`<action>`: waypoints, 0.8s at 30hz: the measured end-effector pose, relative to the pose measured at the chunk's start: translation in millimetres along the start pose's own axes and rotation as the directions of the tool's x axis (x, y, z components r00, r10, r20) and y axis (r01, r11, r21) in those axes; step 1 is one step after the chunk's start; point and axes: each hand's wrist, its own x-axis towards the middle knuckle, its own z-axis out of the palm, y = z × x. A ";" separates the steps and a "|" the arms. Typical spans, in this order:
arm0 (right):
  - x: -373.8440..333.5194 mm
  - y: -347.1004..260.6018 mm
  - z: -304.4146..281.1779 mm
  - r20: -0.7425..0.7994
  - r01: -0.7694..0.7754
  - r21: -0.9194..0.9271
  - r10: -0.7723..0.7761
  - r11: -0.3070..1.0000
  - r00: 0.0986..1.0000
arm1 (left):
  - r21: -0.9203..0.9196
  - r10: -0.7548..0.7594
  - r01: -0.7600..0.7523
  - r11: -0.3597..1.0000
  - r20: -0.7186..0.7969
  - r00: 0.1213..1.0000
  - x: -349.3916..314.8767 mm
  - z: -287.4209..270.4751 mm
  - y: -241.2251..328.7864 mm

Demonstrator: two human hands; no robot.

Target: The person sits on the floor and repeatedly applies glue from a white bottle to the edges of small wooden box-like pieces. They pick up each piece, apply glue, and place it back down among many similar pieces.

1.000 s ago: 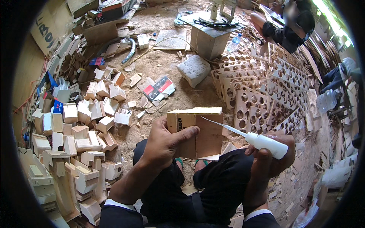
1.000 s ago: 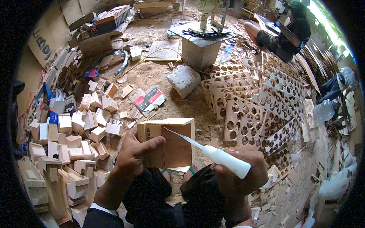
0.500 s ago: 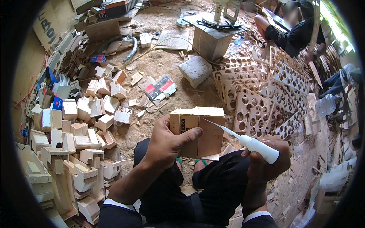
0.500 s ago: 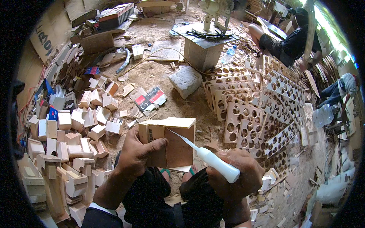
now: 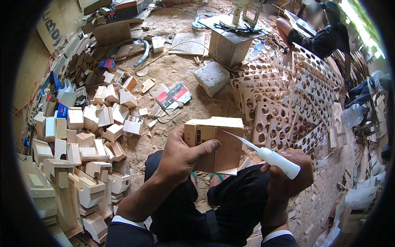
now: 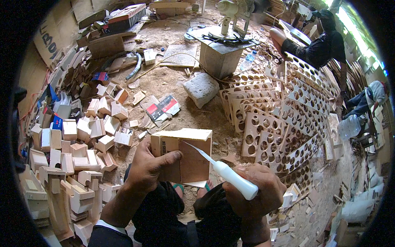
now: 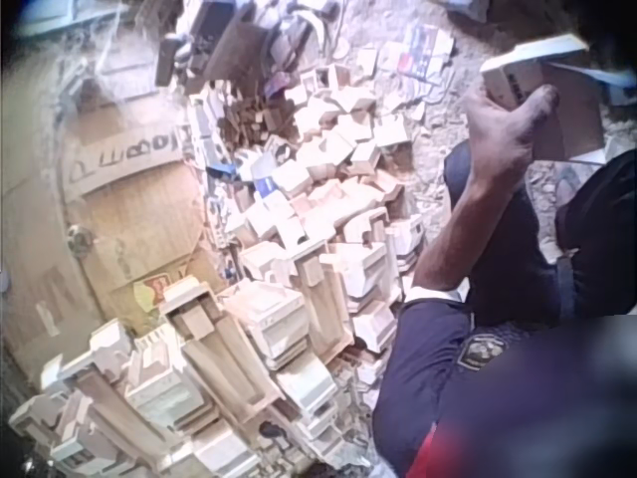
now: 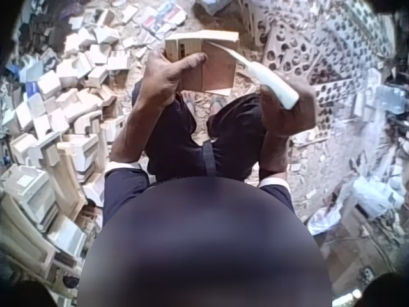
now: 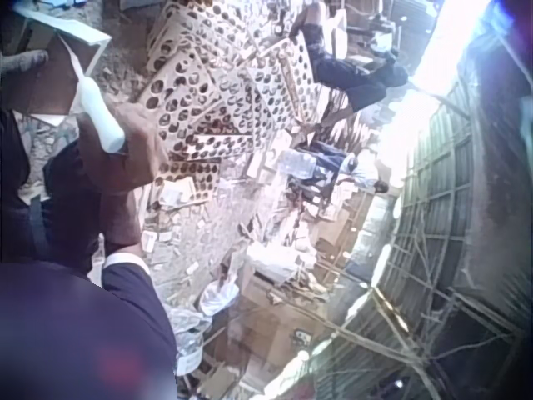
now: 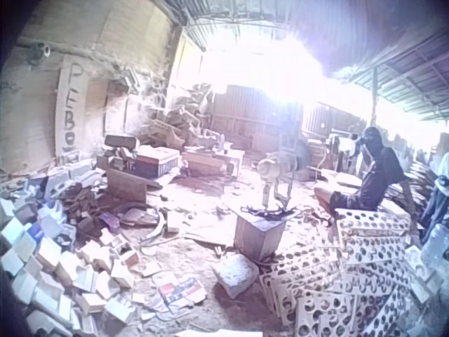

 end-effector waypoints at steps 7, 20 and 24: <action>-0.4 4.5 0.4 0.040 0.048 -0.012 -0.048 0.999 0.998 | 0.025 -0.036 0.036 0.999 -0.001 0.999 0.0 -1.2 0.8; 3.4 2.2 1.0 0.112 -0.175 0.169 0.157 0.970 0.981 | 0.021 0.278 -0.279 0.960 -0.192 0.941 4.7 -15.2 1.2; 7.3 -3.4 5.5 0.180 -0.207 0.218 0.170 0.954 0.969 | 0.034 0.344 -0.344 0.938 -0.193 0.919 4.6 -20.1 1.3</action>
